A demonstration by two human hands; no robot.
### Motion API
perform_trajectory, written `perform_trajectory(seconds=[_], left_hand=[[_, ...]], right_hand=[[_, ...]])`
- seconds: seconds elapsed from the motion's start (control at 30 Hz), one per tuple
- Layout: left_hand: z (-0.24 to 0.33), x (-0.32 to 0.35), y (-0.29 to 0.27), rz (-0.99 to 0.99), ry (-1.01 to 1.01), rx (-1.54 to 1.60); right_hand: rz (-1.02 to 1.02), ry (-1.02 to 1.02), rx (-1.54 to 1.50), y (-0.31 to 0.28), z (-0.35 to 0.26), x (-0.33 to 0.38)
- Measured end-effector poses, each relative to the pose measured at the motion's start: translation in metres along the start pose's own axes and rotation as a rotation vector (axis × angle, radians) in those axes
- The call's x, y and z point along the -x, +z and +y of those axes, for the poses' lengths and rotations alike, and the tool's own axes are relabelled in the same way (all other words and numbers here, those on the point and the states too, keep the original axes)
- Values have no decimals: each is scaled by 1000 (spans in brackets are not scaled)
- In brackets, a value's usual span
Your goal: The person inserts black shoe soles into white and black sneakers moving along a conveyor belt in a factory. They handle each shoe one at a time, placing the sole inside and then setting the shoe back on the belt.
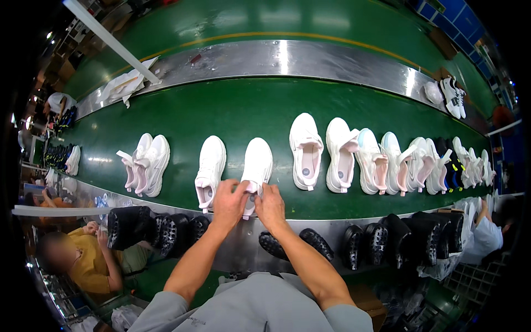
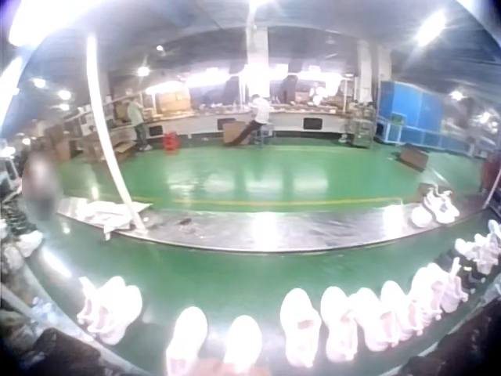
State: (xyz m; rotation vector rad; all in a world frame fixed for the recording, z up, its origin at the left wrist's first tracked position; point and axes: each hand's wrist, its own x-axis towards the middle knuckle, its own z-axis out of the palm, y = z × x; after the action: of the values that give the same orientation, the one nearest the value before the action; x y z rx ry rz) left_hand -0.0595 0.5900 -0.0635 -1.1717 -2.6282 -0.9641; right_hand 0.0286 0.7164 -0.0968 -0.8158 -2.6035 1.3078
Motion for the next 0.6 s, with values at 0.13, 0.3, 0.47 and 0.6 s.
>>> perform_trajectory(seconds=[0.13,0.3,0.47,0.6], left_hand=[[-27,-5,17,51,27,16],[20,-21,-7,2,23,-134],[67,-26,38,-184,173,177],[91,-66,112,-307,292,279]], right_hand=[[17,2,37,14,2,-4],[127,4,-82,-32,9,-2],[454,21,614,-143,57,0],[186,251,576,-167,93,-27]])
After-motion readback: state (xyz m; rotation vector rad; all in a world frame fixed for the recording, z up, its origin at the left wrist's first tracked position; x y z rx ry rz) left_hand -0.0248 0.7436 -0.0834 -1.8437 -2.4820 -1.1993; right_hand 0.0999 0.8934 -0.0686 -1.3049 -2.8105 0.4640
